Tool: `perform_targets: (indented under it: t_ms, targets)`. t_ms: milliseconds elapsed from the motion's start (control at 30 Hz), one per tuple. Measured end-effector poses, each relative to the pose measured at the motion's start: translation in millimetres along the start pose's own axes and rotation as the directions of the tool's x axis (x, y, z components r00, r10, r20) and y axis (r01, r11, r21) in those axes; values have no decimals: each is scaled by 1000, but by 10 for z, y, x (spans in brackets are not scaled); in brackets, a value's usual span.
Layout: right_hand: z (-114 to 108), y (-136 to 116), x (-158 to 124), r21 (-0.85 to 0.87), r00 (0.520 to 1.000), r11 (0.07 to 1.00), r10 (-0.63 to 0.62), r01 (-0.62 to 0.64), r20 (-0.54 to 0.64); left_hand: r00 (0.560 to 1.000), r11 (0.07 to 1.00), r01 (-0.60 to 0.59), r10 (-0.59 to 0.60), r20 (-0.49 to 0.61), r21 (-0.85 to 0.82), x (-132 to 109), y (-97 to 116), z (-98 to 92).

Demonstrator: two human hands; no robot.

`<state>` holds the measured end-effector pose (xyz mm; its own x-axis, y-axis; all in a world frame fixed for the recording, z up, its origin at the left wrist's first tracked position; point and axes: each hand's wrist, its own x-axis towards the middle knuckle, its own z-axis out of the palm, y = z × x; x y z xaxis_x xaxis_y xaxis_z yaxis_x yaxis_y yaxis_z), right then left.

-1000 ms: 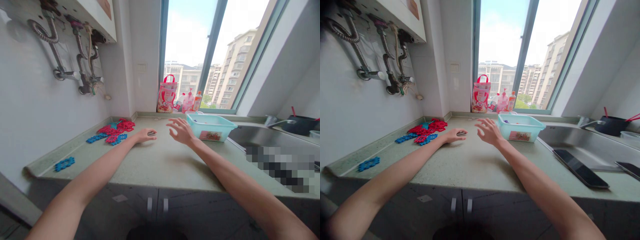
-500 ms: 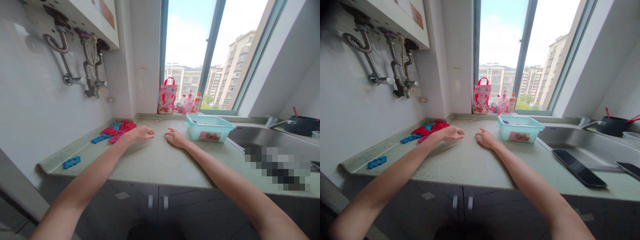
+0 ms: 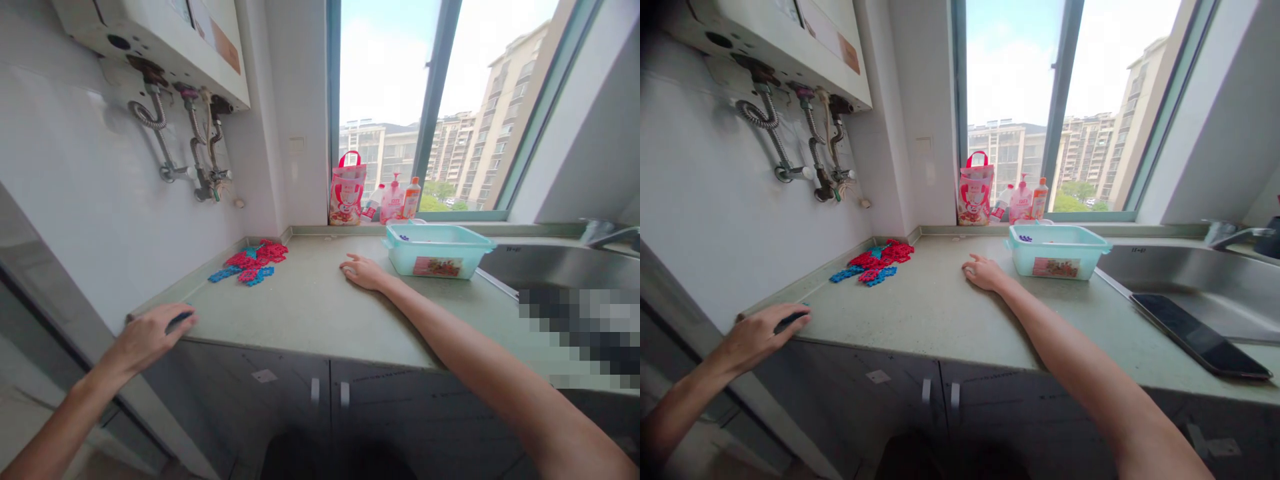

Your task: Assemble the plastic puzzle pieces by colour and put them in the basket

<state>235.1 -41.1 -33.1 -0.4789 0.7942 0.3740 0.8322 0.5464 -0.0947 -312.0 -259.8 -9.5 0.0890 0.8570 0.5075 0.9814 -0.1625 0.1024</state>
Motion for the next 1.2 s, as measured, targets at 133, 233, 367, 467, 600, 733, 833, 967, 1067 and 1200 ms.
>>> perform_targets:
  t_ms: [133, 233, 367, 467, 600, 733, 833, 967, 1067, 1200]
  targets:
    - [0, -29, -20, 7, 1000, 1000, -9, 9, 2, 983, 989, -85, 103, 149, -123, -91, 321, 53]
    - [-15, -67, -96, 23, 999, 999, -45, 45, -1, 916, 937, -205, 285, 281, -281, 148, 770, 98]
    - [-46, -103, -227, 38, 997, 997, -69, 71, -30, 942, 911, -249, 307, 138, -328, 716, 946, 206]
    - [-83, -134, -275, 53, 995, 994, -89, 91, -37, 941, 939, -261, 300, 160, -224, 1097, 734, 344]
    - [-135, -248, -271, 72, 989, 987, -144, 147, -46, 931, 948, -290, 311, 192, -132, 1287, 455, 522]
    - [-164, -402, -261, 109, 975, 969, -218, 221, -34, 947, 954, -287, 296, 124, -87, 1258, 375, 547]
    - [-163, -453, -260, 148, 973, 962, -229, 231, -29, 994, 994, -96, 98, -55, 49, 1248, 314, 465]
    - [-158, -429, -258, 184, 973, 956, -230, 230, -21, 977, 966, 128, -84, -197, 226, 1287, 192, 416]
    - [-169, -414, -250, 179, 975, 960, -223, 216, 17, 988, 949, 120, -86, -125, 292, 1332, 145, 515]
    - [-184, -435, -235, 173, 971, 959, -236, 227, 37, 997, 976, 9, -26, 73, 219, 1390, 97, 725]
